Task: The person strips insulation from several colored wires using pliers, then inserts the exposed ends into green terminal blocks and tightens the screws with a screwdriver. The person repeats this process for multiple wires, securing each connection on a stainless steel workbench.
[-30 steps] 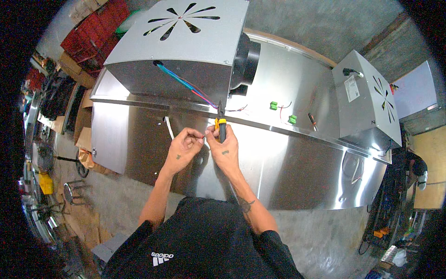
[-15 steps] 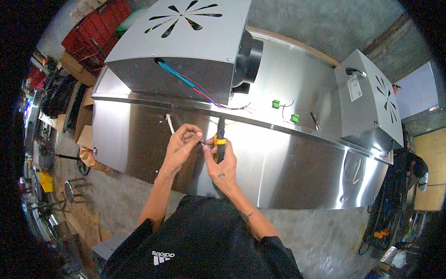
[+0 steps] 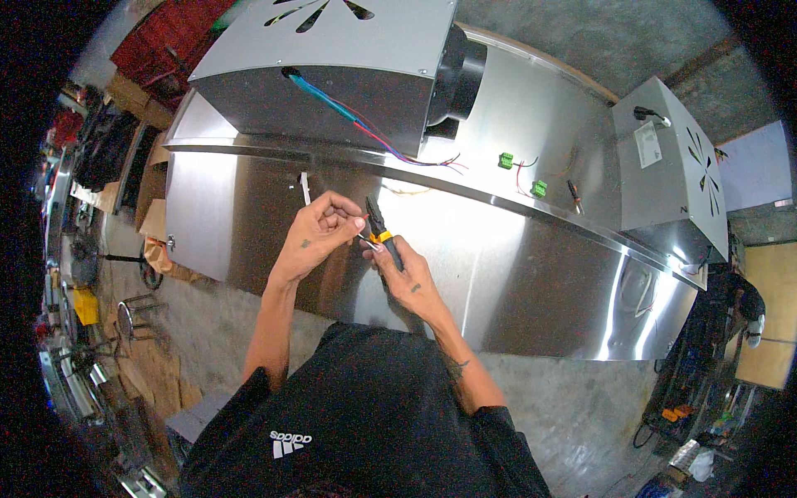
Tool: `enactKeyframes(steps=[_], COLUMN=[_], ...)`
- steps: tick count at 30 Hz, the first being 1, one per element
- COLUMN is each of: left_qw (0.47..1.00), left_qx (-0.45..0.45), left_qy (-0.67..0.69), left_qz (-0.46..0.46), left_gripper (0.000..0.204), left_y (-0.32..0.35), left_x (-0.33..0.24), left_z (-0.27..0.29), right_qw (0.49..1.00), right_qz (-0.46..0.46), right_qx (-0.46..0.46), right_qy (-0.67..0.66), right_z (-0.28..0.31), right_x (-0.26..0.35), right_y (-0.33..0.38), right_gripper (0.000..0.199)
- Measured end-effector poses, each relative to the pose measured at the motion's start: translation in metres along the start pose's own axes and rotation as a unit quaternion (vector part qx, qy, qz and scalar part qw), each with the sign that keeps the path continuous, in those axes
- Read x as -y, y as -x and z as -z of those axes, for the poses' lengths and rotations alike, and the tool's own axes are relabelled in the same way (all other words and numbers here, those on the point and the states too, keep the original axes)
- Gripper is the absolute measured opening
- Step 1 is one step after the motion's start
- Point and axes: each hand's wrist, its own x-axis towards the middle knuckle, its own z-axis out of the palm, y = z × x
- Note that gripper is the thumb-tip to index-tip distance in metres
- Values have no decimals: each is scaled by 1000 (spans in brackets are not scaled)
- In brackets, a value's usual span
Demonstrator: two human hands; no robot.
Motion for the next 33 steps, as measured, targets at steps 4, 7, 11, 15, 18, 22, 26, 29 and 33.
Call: enactKeyframes(steps=[4,7,11,15,18,22,26,29,33], left_qw=[1000,1000,1000,999,999,999,999,995,968], left_qx=[6,9,15,26,34,37,33,52,48], left_qy=[-19,-23,-14,-26,-42,-37,-39,-89,-217], left_qz=[-2,-9,-4,-10,-8,-8,-4,-6,-120], left_gripper=[23,22,25,27,28,30,27,25,24], left_y=[0,-1,-2,-2,-4,-4,-3,-2,7], left_x=[0,1,1,1,5,6,1,0,-8], left_z=[-1,-2,-1,3,7,7,6,8,4], right_qw=[1000,1000,999,995,992,990,985,996,1000], right_qz=[4,10,50,40,30,60,47,36,3], right_qx=[10,12,-7,-29,-29,-41,-41,-33,-20], right_qy=[-5,-12,-3,82,118,121,159,79,10], right_z=[-2,-2,-3,1,2,0,2,-3,-3], right_x=[-2,-6,-8,6,12,7,6,10,8], right_y=[1,1,2,5,7,7,8,10,10], right_gripper=[43,40,37,30,29,29,31,38,38])
